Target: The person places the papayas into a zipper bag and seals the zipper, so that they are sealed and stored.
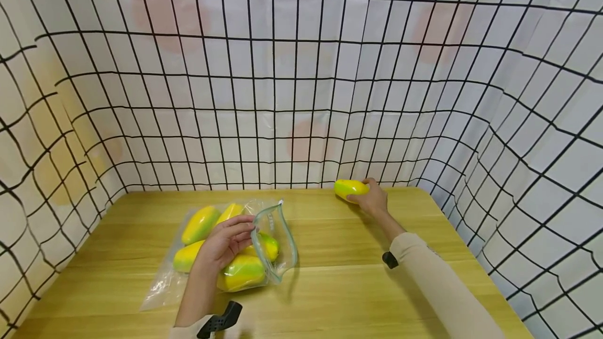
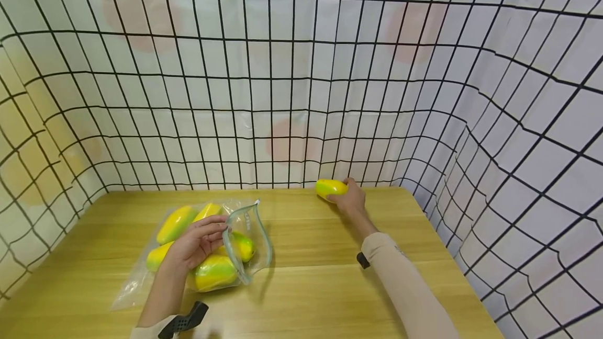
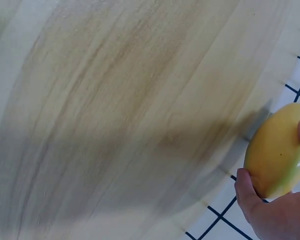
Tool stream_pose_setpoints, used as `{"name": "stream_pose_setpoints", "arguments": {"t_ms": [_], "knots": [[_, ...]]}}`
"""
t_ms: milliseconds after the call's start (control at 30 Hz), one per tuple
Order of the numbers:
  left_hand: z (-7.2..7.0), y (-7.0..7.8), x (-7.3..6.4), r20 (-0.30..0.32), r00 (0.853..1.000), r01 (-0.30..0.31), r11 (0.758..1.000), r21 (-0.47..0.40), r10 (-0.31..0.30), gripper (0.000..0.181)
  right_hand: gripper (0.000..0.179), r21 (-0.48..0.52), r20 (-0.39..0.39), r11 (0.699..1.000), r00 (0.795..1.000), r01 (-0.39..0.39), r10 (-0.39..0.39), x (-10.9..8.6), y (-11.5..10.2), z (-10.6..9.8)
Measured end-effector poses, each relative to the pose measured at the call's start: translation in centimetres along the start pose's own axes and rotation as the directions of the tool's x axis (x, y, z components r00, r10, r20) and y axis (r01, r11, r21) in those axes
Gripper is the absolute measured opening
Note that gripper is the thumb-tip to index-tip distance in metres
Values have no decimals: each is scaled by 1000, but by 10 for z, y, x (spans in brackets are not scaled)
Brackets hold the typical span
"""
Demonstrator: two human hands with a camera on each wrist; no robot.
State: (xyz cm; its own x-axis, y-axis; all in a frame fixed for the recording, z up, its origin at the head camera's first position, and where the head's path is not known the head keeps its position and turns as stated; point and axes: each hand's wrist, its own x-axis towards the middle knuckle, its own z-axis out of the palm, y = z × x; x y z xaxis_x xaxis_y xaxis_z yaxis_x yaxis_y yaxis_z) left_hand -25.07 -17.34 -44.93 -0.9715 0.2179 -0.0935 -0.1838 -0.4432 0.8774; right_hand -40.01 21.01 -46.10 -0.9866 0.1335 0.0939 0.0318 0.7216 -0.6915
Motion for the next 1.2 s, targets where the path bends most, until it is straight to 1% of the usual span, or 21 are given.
{"name": "stream_pose_setpoints", "arguments": {"t_ms": [267,433,800,1000,1200], "knots": [[-1,-2,-1,28,1000,-14,1000,-2,14,23,74,5,-14,1000,1000,6,-6,-5,1,-4],[-1,0,-2,16,1000,-8,1000,3,8,23,74,23,-11,1000,1000,8,-8,-8,0,-6],[0,0,-2,48,998,-30,999,9,30,25,74,31,4,999,1000,27,-27,-19,-13,-13],[1,0,-2,45,999,-29,1000,9,28,24,75,29,8,998,998,59,-59,-25,-20,-15],[0,0,-2,54,998,-33,999,12,32,25,74,27,26,993,993,118,-119,-32,-25,-13]]}}
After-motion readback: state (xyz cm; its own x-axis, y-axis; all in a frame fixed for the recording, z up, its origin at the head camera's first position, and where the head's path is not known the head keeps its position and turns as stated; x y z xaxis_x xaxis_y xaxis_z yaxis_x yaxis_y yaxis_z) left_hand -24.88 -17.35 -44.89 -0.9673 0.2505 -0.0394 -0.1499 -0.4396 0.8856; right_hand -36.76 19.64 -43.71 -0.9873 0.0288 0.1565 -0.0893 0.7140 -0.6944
